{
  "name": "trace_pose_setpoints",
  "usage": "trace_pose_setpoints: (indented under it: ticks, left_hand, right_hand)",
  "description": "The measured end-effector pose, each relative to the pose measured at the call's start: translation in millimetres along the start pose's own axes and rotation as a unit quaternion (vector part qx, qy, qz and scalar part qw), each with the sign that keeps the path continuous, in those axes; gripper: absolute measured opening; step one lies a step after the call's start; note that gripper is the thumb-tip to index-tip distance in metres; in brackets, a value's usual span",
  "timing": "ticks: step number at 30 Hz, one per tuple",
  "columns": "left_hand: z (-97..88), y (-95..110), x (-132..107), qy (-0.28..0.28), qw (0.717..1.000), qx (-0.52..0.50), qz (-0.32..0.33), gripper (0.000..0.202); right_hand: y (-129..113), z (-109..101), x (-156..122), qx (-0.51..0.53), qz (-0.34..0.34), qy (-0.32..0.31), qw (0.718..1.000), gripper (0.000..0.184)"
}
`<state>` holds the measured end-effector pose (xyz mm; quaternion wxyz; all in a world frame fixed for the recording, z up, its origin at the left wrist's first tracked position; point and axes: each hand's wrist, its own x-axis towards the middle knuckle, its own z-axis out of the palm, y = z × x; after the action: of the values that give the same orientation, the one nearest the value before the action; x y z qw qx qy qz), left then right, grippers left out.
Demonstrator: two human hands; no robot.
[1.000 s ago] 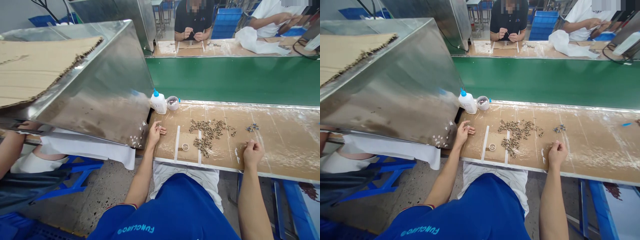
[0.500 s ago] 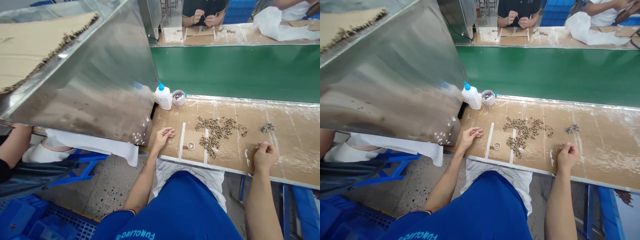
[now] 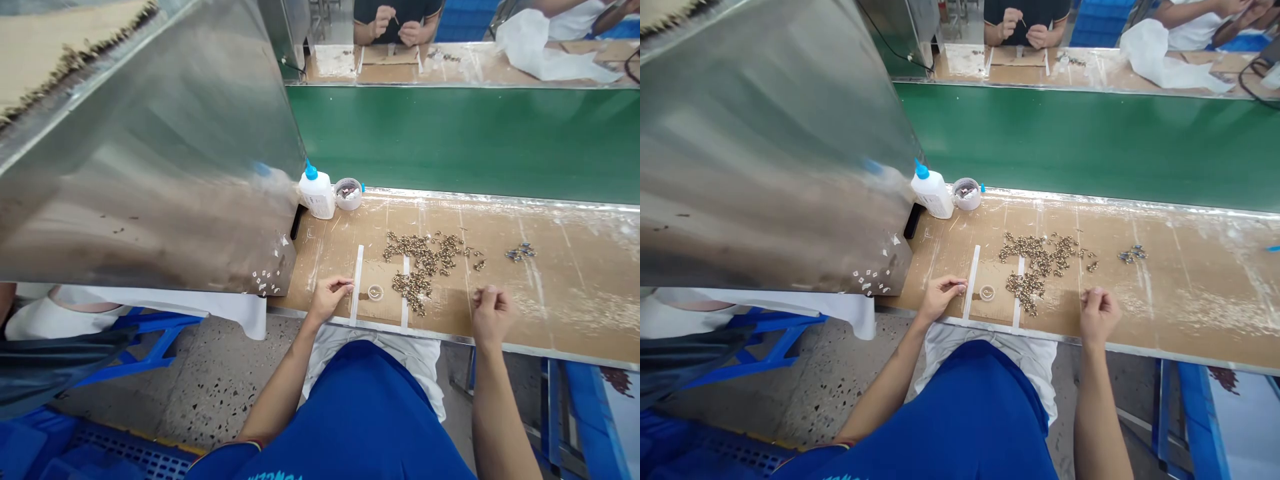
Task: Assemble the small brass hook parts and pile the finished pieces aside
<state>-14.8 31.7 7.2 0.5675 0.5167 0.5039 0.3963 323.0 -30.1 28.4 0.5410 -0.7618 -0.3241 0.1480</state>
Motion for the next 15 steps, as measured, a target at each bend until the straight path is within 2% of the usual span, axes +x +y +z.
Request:
trace_pose_setpoints:
  ticks: [3, 6, 8, 12, 15]
  left_hand:
    - [5.8, 0, -4, 0.007, 0.999, 0.033, 0.028, 0.02]
    - [9.6, 1, -9, 0.006, 0.995, 0.074, 0.065, 0.019]
    - [12.0, 1, -12, 0.009, 0.991, 0.094, 0.091, 0.02]
    - [17.2, 1, -22, 0.008, 0.985, 0.114, 0.129, 0.025]
    - [19.5, 0, -28, -0.006, 0.98, 0.131, 0.152, 0.028]
  right_hand:
    - [-22, 20, -34, 0.011, -0.004, -0.085, 0.996, 0.063]
    - [-38, 41, -63, 0.04, -0.022, -0.229, 0.972, 0.052]
    - [-45, 54, -78, 0.056, -0.034, -0.29, 0.955, 0.044]
    - [-48, 72, -97, 0.079, -0.03, -0.344, 0.935, 0.04]
    - [-45, 80, -104, 0.09, -0.014, -0.345, 0.934, 0.038]
